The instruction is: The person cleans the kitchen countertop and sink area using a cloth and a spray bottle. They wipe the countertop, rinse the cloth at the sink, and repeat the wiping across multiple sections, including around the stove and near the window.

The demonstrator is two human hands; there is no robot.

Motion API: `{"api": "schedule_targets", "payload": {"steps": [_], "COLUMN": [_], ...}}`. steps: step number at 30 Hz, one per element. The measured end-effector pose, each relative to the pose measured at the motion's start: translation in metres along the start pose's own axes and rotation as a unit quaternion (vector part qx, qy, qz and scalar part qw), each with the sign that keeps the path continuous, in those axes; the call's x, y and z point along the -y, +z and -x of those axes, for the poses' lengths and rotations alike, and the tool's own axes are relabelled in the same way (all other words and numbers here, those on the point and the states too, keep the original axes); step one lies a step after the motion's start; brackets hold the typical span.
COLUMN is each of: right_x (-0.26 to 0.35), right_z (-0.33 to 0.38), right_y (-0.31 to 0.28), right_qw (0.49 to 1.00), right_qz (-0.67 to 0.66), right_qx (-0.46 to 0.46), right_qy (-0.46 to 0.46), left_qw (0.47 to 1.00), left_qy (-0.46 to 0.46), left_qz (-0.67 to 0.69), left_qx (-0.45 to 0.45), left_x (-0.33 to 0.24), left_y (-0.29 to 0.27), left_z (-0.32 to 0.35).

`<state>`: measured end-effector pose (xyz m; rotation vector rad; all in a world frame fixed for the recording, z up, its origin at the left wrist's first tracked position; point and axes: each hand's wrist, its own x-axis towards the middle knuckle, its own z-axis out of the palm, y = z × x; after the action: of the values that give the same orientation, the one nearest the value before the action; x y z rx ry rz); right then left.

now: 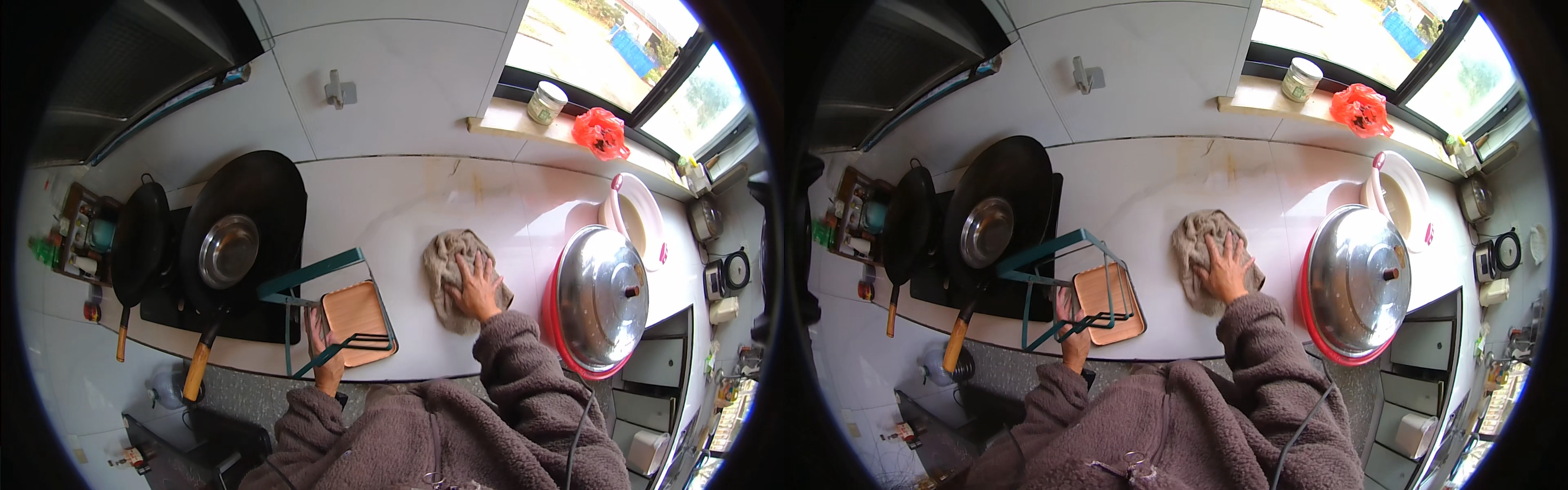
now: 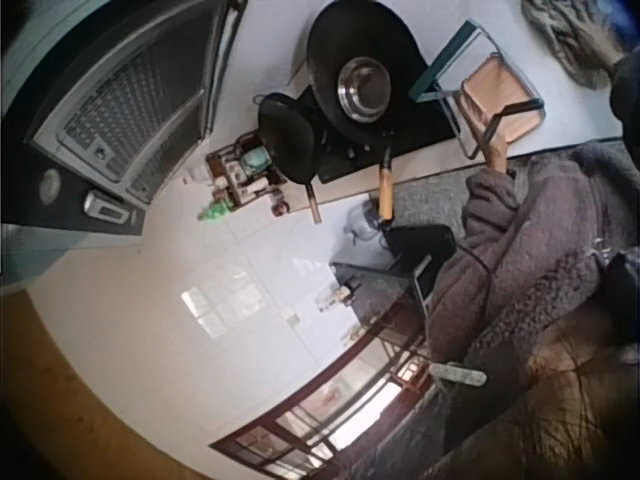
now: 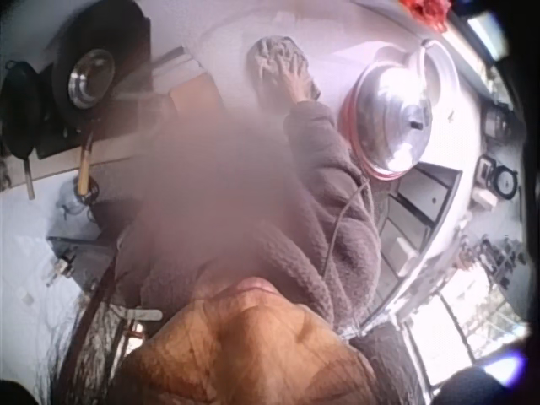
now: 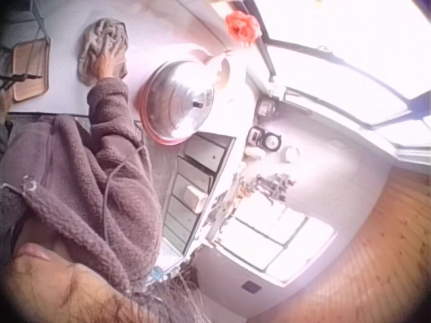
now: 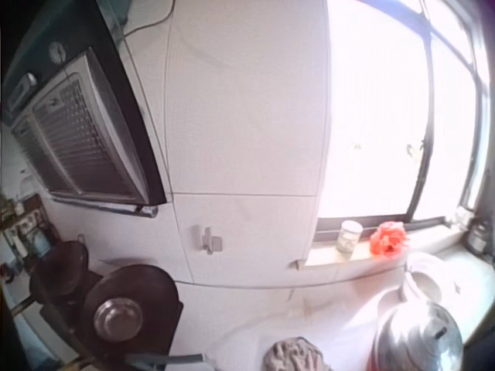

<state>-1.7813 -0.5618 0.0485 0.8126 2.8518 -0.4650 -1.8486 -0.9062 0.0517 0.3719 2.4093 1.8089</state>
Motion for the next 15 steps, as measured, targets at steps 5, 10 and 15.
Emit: {"api": "schedule_targets", "payload": {"steps": [5,10,15], "right_x": [-0.014,-0.044,-0.061], "right_z": [-0.107,-0.197,-0.258], "right_y": [-0.019,-0.036,-0.051], "right_qw": [0.997,0.998,0.997], "right_qz": [-0.005,0.006,0.008], "right_qx": [-0.032,-0.049,-0.049], "right_qy": [0.063,0.050,0.063], "left_qw": [0.997,0.997,0.996], "left_qy": [0.056,0.026,0.032], "left_qz": [-0.040,-0.045,-0.080], "left_qx": [-0.019,-0.048,-0.036], "left_x": [0.008,0.001,0.001], "left_y": [0.006,0.008,0.006], "left_z": [-0.006,0.000,0.003]}}
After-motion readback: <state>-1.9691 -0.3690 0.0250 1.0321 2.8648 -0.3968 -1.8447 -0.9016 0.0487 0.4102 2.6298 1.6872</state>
